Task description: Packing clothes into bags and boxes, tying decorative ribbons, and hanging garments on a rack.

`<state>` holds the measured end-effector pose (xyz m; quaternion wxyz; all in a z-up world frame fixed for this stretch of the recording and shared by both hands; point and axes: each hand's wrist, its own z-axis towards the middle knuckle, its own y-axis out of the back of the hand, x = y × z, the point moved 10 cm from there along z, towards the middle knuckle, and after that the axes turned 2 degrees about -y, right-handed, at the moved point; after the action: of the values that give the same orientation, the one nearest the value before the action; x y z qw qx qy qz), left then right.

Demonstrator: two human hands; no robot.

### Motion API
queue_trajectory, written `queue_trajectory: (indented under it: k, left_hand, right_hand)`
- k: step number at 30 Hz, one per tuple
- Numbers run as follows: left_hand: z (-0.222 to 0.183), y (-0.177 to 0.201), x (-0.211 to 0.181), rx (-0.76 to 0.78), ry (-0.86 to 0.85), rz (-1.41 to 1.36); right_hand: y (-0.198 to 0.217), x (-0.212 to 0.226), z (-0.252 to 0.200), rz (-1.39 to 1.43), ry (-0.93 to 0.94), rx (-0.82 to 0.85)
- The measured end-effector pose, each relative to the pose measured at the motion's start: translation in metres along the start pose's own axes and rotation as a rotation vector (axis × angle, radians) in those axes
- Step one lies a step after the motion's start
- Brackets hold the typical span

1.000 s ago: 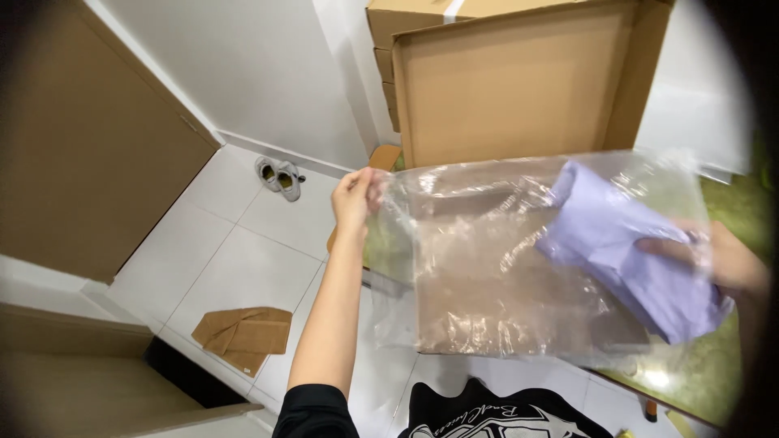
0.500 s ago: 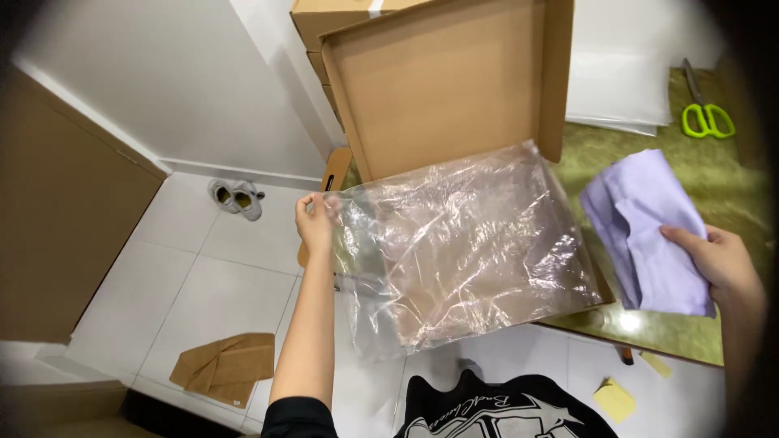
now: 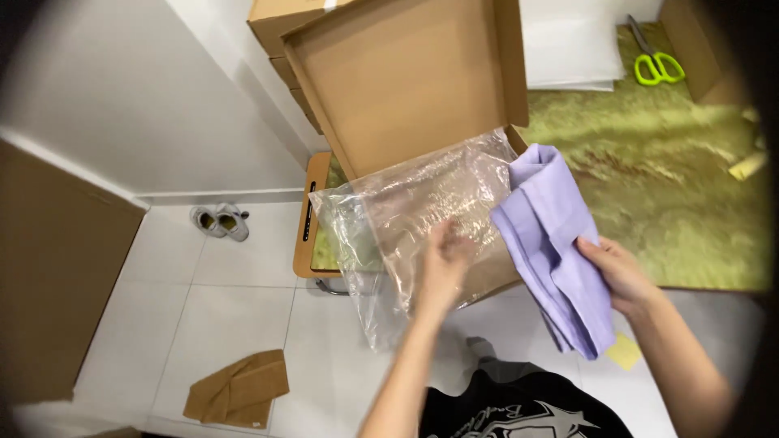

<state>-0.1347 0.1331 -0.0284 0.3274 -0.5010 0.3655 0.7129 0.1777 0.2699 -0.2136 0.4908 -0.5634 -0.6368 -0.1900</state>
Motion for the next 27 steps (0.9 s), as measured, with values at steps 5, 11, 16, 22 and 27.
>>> queue_trajectory:
  k: [5, 11, 16, 22, 27]
  left_hand:
    - [-0.083, -0.104, 0.007, 0.404, 0.256, -0.309]
    - [-0.103, -0.123, 0.012, 0.352, 0.071, 0.094]
    - [-0.119, -0.154, 0.004, 0.514, 0.438, 0.106]
    - [-0.143, -0.268, -0.025, 0.755, 0.504, -0.045]
    - [-0.181, -0.389, -0.037, 0.989, 0.536, -0.244]
  right_hand:
    - [-0.034, -0.045, -0.050, 0.231, 0.030, -0.085]
    - [-0.012, -0.039, -0.132, 0.310, 0.025, -0.292]
    - [0.049, -0.010, -0.183, 0.377, -0.008, -0.425]
    - [0.145, 0.053, -0.279, 0.211, 0.298, -0.651]
    - [0.206, 0.121, -0.365, -0.481, 0.565, -0.896]
